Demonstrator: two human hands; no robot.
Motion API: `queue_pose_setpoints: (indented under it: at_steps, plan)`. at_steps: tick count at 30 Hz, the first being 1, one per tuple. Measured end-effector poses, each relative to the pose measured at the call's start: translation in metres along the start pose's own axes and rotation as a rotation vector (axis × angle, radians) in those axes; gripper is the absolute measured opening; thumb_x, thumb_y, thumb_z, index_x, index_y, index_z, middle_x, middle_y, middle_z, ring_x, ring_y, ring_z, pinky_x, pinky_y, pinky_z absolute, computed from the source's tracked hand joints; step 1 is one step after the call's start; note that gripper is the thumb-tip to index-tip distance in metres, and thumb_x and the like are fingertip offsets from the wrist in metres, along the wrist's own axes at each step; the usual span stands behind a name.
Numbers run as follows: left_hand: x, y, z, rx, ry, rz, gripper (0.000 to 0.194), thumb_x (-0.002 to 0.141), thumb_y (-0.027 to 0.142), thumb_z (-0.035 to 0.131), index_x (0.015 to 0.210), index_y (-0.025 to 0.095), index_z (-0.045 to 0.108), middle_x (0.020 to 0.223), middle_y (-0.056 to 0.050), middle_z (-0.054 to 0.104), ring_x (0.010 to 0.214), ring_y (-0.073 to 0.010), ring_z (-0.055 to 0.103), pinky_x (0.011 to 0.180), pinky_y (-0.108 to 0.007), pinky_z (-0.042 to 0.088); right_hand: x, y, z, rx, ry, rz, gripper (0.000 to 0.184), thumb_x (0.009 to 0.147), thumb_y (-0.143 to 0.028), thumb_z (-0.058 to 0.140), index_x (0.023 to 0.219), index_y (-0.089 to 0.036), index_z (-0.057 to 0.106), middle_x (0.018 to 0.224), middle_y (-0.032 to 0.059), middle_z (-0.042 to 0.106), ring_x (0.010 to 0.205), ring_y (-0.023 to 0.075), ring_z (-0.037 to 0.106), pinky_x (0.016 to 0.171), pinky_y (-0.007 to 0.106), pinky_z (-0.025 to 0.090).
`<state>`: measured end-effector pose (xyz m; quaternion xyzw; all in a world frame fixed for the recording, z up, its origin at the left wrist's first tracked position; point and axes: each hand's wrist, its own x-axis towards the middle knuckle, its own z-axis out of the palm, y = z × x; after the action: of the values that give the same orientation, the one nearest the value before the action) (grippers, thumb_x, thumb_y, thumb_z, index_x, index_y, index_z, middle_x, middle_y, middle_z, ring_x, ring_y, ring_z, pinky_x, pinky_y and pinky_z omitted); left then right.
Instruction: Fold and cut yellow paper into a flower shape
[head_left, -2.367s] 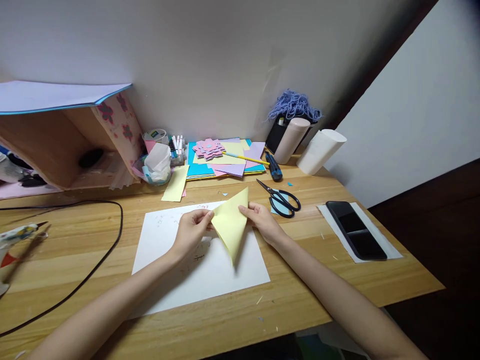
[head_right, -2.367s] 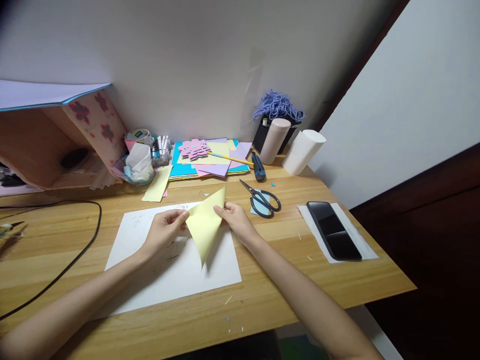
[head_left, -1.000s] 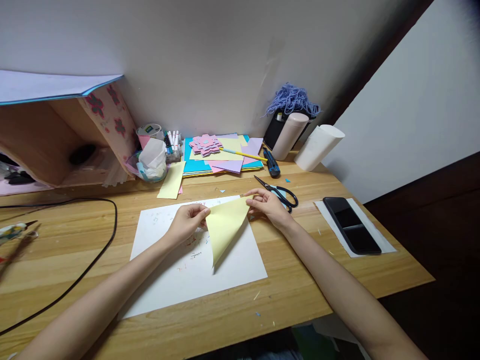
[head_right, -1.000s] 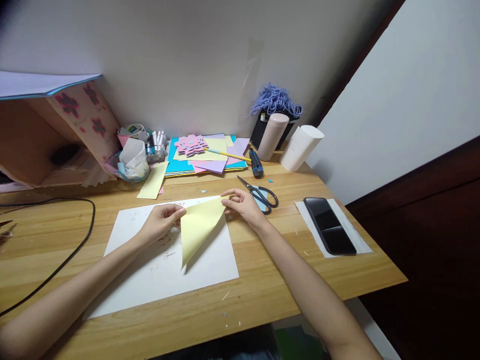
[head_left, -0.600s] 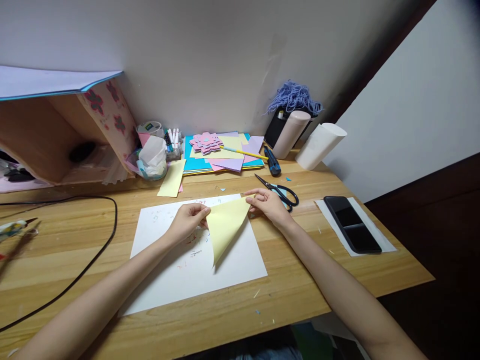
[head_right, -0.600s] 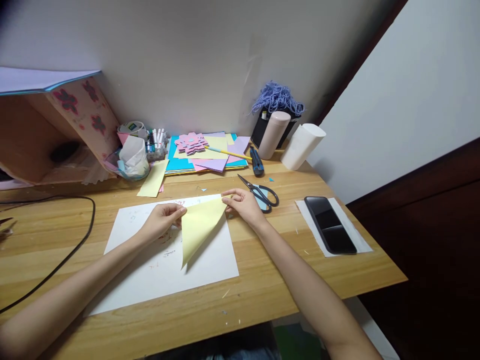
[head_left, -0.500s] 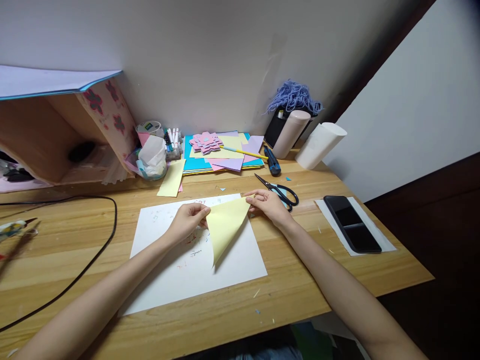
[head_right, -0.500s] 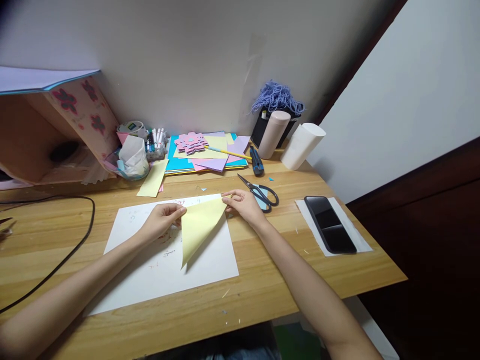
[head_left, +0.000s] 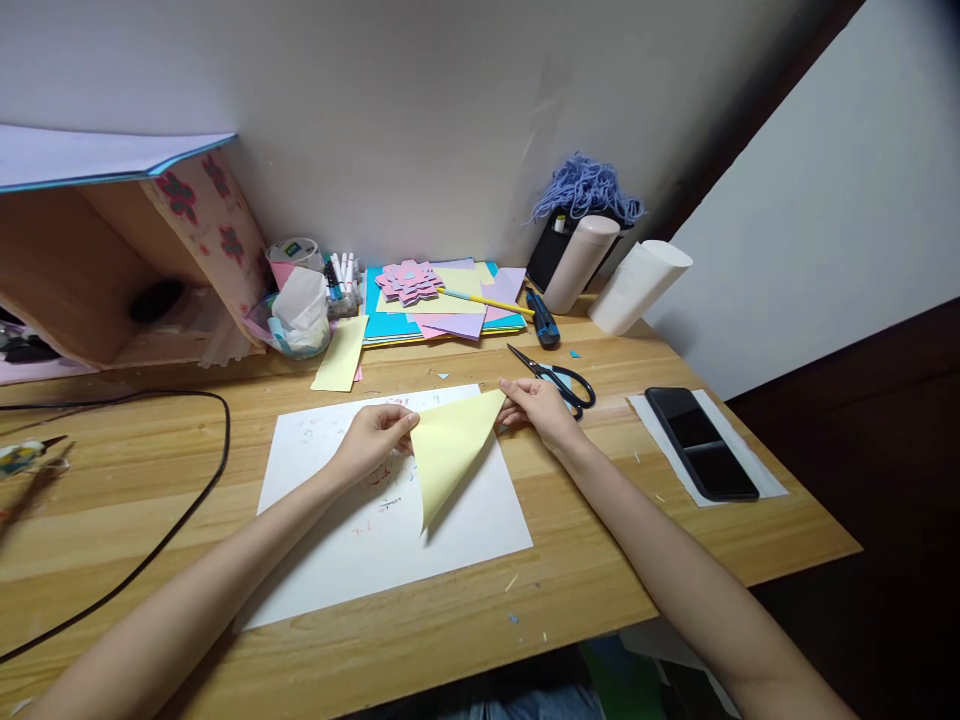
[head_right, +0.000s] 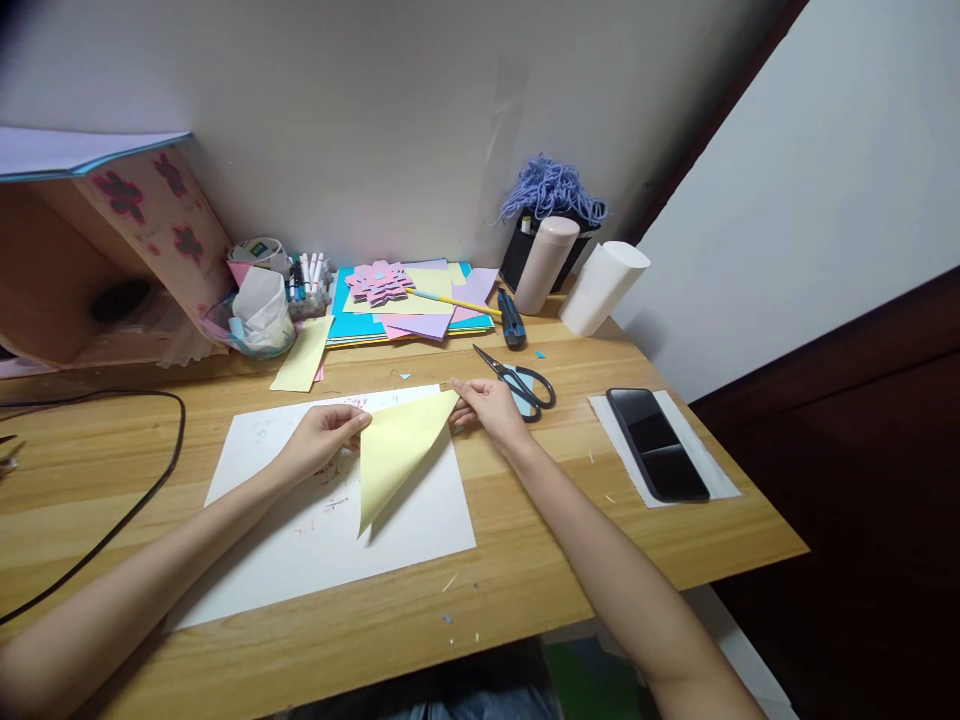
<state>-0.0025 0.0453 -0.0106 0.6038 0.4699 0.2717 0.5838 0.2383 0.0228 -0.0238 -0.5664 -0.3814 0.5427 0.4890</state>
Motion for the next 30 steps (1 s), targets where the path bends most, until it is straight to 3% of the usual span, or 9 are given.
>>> queue_pose_setpoints:
  at_steps: [6, 10, 13, 17, 22, 28, 30]
  plan:
    - [0.000, 0.001, 0.000, -0.011, -0.009, -0.008, 0.029, 0.069, 0.041, 0.060, 0.057, 0.016, 0.053, 0.049, 0.003, 0.051, 0.046, -0.0098, 0.052, 0.049, -0.021, 0.044, -0.001, -0.001, 0.005, 0.014, 0.050, -0.014, 0.041, 0.068, -0.053, 0.062, 0.058, -0.014, 0.059, 0.052, 0.0055, 0.064, 0.040, 0.0112, 0.059, 0.039, 0.017, 0.050]
    - [0.001, -0.001, -0.001, -0.023, 0.001, -0.036, 0.029, 0.069, 0.042, 0.060, 0.061, 0.015, 0.054, 0.052, 0.002, 0.053, 0.047, -0.0094, 0.053, 0.049, -0.020, 0.045, -0.005, -0.003, 0.005, 0.037, -0.118, 0.051, 0.032, 0.064, -0.042, 0.070, 0.075, -0.014, 0.064, 0.066, 0.0054, 0.069, 0.052, 0.0108, 0.063, 0.049, 0.016, 0.053]
    - [0.002, -0.003, -0.001, -0.023, 0.011, -0.035, 0.030, 0.068, 0.043, 0.061, 0.063, 0.015, 0.055, 0.052, 0.003, 0.052, 0.047, -0.0092, 0.053, 0.049, -0.020, 0.045, -0.006, -0.002, 0.004, -0.016, -0.189, 0.103, 0.028, 0.056, -0.029, 0.078, 0.073, -0.012, 0.064, 0.066, 0.0051, 0.069, 0.054, 0.0103, 0.064, 0.051, 0.015, 0.053]
    - [0.002, -0.003, 0.000, -0.018, 0.002, -0.031, 0.030, 0.068, 0.044, 0.061, 0.064, 0.015, 0.056, 0.051, 0.003, 0.054, 0.047, -0.0096, 0.054, 0.050, -0.021, 0.045, -0.004, 0.001, 0.006, -0.027, -0.118, 0.113, 0.026, 0.068, -0.033, 0.068, 0.060, -0.011, 0.058, 0.055, 0.0069, 0.067, 0.047, 0.0115, 0.062, 0.043, 0.015, 0.050]
    - [0.001, -0.001, 0.000, -0.017, 0.013, -0.023, 0.030, 0.067, 0.044, 0.061, 0.061, 0.015, 0.056, 0.050, 0.003, 0.053, 0.047, -0.0097, 0.054, 0.049, -0.021, 0.045, -0.002, -0.002, 0.007, 0.005, -0.103, 0.138, 0.035, 0.084, -0.033, 0.045, 0.059, -0.011, 0.055, 0.048, 0.0088, 0.064, 0.040, 0.0139, 0.060, 0.036, 0.018, 0.048]
    - [0.001, -0.001, 0.001, -0.062, 0.019, -0.045, 0.030, 0.065, 0.044, 0.063, 0.061, 0.014, 0.058, 0.049, 0.001, 0.056, 0.044, -0.0110, 0.054, 0.047, -0.022, 0.045, -0.004, -0.004, 0.010, 0.021, -0.042, 0.123, 0.037, 0.086, -0.039, 0.042, 0.067, -0.012, 0.057, 0.047, 0.0062, 0.062, 0.039, 0.0125, 0.058, 0.037, 0.019, 0.048]
    - [0.001, -0.002, 0.001, -0.101, 0.054, -0.045, 0.030, 0.064, 0.044, 0.065, 0.064, 0.014, 0.060, 0.049, 0.000, 0.057, 0.044, -0.0113, 0.055, 0.046, -0.022, 0.045, -0.007, -0.002, 0.014, 0.040, -0.125, 0.136, 0.035, 0.082, -0.045, 0.049, 0.074, -0.012, 0.059, 0.055, 0.0062, 0.065, 0.045, 0.0121, 0.061, 0.044, 0.020, 0.052]
